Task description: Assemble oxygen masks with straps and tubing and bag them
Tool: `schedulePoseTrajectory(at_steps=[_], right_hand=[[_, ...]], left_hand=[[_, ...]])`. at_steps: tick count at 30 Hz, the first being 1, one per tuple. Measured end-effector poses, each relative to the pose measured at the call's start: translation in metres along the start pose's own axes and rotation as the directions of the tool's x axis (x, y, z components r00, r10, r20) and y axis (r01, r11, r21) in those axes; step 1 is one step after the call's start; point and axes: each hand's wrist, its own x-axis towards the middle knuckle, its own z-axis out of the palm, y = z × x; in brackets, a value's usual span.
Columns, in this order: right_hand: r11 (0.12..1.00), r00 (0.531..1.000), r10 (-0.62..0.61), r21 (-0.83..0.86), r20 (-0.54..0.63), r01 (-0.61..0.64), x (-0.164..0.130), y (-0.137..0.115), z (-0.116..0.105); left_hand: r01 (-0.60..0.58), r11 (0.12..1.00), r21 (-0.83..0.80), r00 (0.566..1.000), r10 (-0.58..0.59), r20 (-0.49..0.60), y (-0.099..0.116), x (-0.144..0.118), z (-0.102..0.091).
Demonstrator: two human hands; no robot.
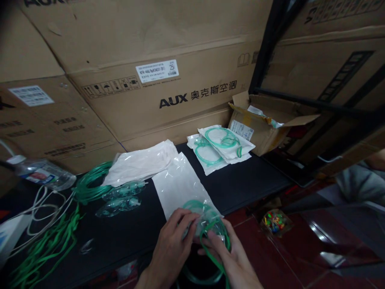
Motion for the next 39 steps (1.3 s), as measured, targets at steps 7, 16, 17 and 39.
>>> schedulePoseTrajectory(at_steps=[7,16,17,39], right_hand=[[0.896,0.964,-0.264,-0.368,0.012,0.25,0.017,0.016,-0.001],[0.959,0.961,-0.26,-0.14,-0.098,0.246,0.025,0.022,0.005],[0.969,0.967,-0.23,-0.121,-0.108,0.217,0.025,0.022,0.007],[0.91,0.951,-0.305,-0.314,-0.057,0.273,0.026,0.027,-0.022]], left_hand=[[-0.063,0.997,-0.041,0.998,0.062,-0.015,0.007,0.003,0.005],[-0.052,0.992,-0.112,0.999,0.051,-0.01,0.009,-0.005,0.017],[-0.031,0.993,-0.114,0.999,0.03,-0.009,0.008,-0.004,0.017],[-0.2,0.978,0.065,0.979,0.201,-0.017,0.014,0.001,-0.004]])
